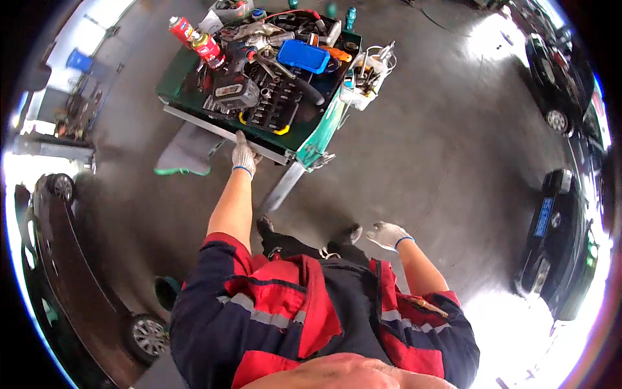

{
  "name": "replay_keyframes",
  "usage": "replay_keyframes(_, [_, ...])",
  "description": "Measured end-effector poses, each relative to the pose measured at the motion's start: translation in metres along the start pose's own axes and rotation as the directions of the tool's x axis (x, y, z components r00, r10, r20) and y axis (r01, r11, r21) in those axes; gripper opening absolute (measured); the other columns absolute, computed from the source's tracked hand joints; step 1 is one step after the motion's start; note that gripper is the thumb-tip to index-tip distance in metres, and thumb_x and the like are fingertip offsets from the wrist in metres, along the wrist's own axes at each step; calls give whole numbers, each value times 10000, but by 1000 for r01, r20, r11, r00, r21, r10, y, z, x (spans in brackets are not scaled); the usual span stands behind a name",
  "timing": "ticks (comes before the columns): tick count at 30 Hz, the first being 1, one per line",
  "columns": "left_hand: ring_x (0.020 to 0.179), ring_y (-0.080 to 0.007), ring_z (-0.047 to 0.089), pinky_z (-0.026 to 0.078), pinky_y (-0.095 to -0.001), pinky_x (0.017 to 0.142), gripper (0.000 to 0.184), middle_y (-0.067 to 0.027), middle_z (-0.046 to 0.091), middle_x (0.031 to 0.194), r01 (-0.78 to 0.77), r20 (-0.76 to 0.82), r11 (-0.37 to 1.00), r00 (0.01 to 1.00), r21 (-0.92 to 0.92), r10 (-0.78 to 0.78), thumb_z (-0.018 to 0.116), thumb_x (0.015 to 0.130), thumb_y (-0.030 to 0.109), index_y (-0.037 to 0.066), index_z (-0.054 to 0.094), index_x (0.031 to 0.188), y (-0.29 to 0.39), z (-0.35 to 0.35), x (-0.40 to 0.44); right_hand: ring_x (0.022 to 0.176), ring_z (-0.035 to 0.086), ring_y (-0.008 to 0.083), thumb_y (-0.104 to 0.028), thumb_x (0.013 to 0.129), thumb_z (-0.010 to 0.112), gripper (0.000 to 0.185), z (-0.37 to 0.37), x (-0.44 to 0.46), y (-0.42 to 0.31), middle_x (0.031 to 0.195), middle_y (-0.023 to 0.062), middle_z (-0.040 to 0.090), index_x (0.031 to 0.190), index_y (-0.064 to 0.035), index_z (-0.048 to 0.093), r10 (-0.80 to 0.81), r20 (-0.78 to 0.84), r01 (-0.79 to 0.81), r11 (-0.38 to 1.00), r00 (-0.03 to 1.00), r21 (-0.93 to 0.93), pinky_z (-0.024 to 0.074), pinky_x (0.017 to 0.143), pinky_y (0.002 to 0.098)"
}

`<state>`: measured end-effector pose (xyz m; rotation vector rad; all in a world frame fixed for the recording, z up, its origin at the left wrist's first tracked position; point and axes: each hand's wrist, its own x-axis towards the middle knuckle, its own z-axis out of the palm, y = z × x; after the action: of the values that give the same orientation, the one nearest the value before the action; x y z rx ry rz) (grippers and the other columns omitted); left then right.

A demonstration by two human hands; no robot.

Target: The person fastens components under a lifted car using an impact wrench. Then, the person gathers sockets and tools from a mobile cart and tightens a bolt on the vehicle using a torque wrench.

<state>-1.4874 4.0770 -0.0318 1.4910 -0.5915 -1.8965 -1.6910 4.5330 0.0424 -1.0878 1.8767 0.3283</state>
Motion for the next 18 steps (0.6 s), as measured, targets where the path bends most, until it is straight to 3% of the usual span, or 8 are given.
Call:
replay_keyframes(4, [1093,-302,651,524,-400,925,756,-220,660,1175,52,-58,909,998,413,-31,361,1032,680,1,654,1189,-35,40,-64,1356,558,366,-631,938,536,776,-56,-9,68,1453,185,599,1461,-58,556,92,-47,-92,996,995,2,459,1130,459])
replay_keyframes(6, [1196,-332,625,483,-447,1018,817,-224,636,1326,-5,-219,906,970,424,107,315,1040,668,-6,511,1457,-66,58,-76,1351,563,367,-611,938,551,759,-104,4,70,1444,181,607,1457,-58,560,79,-115,-81,997,990,-14,463,1125,463])
replay_keyframes(7, [1378,-455,500,376,-509,1136,847,-310,523,1480,-59,-275,882,939,468,209,278,1035,644,-63,469,1461,-58,81,-103,1339,567,383,-547,944,553,682,-115,37,88,1439,172,611,1451,-91,574,-32,-244,21,999,969,-46,461,1124,461])
replay_keyframes(8, [1379,-433,505,364,-494,1159,840,-290,492,1516,-6,-378,966,919,258,107,268,1039,643,-30,398,1525,-64,94,-93,1334,568,388,-510,943,559,643,-150,35,73,1438,166,612,1445,-109,581,-1,-300,13,999,954,38,461,1121,466])
replay_keyframes(11, [1485,-326,385,265,-453,1224,853,-131,458,1596,-77,-240,996,969,-41,65,303,1035,684,24,400,1567,-46,98,-98,1272,620,365,-395,953,583,505,-252,33,13,1358,153,667,1390,-144,625,88,-575,123,940,814,318,488,1078,434])
replay_keyframes(12, [1459,-268,401,270,-407,1212,866,-72,495,1565,46,-275,988,958,-148,-85,327,1025,703,30,417,1562,-44,103,-97,1217,664,332,-376,965,622,475,-277,47,6,1299,150,700,1382,-148,634,127,-628,238,853,768,464,514,1034,392])
replay_keyframes(14, [1370,-236,480,331,-378,1165,875,-71,542,1505,52,-262,990,961,-132,-85,357,1022,707,12,436,1547,-68,81,-55,1153,695,308,-401,979,660,490,-326,84,-5,1239,161,721,1380,-122,629,51,-851,473,813,523,340,528,1001,395])
replay_keyframes(18, [1186,-344,578,374,-410,1138,956,-152,614,1395,11,-146,992,989,122,7,373,974,773,-8,460,1518,-83,59,-46,1286,610,363,-460,972,656,678,-443,144,-32,1396,217,629,1493,-57,501,27,-876,469,837,481,283,470,1084,409])
